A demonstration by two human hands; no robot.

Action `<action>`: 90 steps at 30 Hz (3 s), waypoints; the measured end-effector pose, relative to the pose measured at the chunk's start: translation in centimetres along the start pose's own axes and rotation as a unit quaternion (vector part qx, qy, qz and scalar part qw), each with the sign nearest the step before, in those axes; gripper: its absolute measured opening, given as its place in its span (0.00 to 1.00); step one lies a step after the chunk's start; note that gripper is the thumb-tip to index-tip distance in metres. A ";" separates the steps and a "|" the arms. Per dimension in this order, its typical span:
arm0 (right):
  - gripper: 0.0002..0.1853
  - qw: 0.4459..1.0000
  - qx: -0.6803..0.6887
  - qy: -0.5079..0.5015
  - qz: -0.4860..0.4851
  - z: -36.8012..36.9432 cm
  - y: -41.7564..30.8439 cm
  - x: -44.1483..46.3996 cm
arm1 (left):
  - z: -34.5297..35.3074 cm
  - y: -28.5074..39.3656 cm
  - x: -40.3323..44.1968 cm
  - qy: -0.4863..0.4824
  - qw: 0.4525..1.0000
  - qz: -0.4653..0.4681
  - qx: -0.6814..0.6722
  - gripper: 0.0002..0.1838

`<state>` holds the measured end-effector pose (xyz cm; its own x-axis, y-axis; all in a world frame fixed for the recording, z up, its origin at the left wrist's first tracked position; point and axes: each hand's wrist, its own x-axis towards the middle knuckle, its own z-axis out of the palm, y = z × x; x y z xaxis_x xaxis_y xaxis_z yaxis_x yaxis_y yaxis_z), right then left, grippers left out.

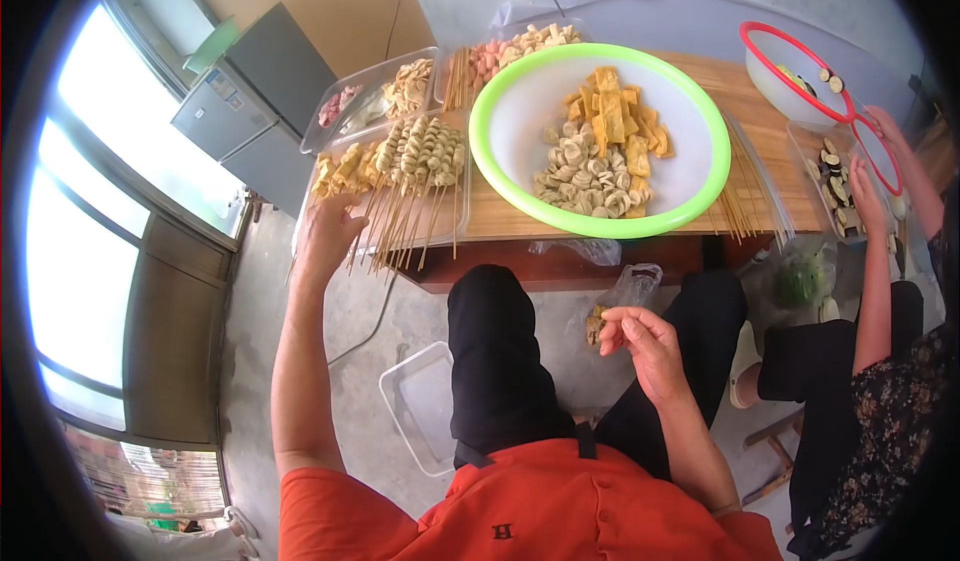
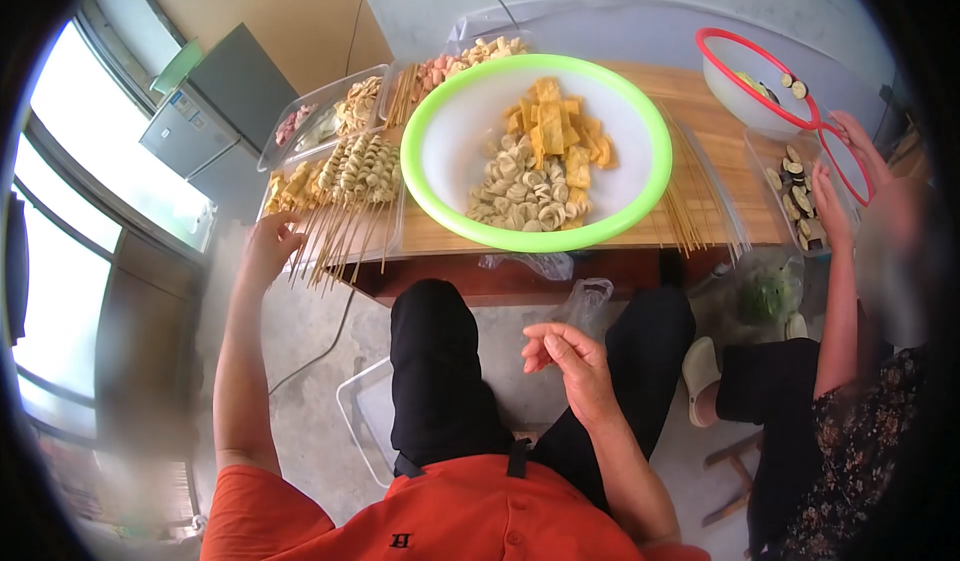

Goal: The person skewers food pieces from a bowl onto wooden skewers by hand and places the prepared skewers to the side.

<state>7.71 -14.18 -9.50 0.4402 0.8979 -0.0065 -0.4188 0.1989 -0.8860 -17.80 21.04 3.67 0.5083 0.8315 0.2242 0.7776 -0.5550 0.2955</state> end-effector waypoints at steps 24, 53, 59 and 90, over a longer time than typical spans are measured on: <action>0.15 0.999 -0.013 0.033 0.000 -1.0 -0.9 -1.5 | 5.3 15.3 2.0 0.090 0.928 0.311 -0.183 0.26; 0.15 1.000 -0.002 0.027 0.015 -0.6 0.8 -1.3 | 8.8 -5.0 3.6 0.149 0.988 0.041 -0.022 0.23; 0.15 0.999 -0.011 0.034 0.004 -1.2 0.2 -1.8 | 8.4 -4.6 4.1 0.108 0.994 0.021 -0.016 0.20; 0.08 0.640 -0.706 0.281 -0.113 -16.6 -8.0 4.5 | 11.0 23.0 0.4 0.029 0.939 0.270 -0.212 0.13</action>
<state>26.26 -18.21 -10.20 0.7447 0.5476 0.3815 0.6674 -0.6104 -0.4265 4.34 8.88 0.38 0.7555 0.4310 0.4935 0.1899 -0.8649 0.4646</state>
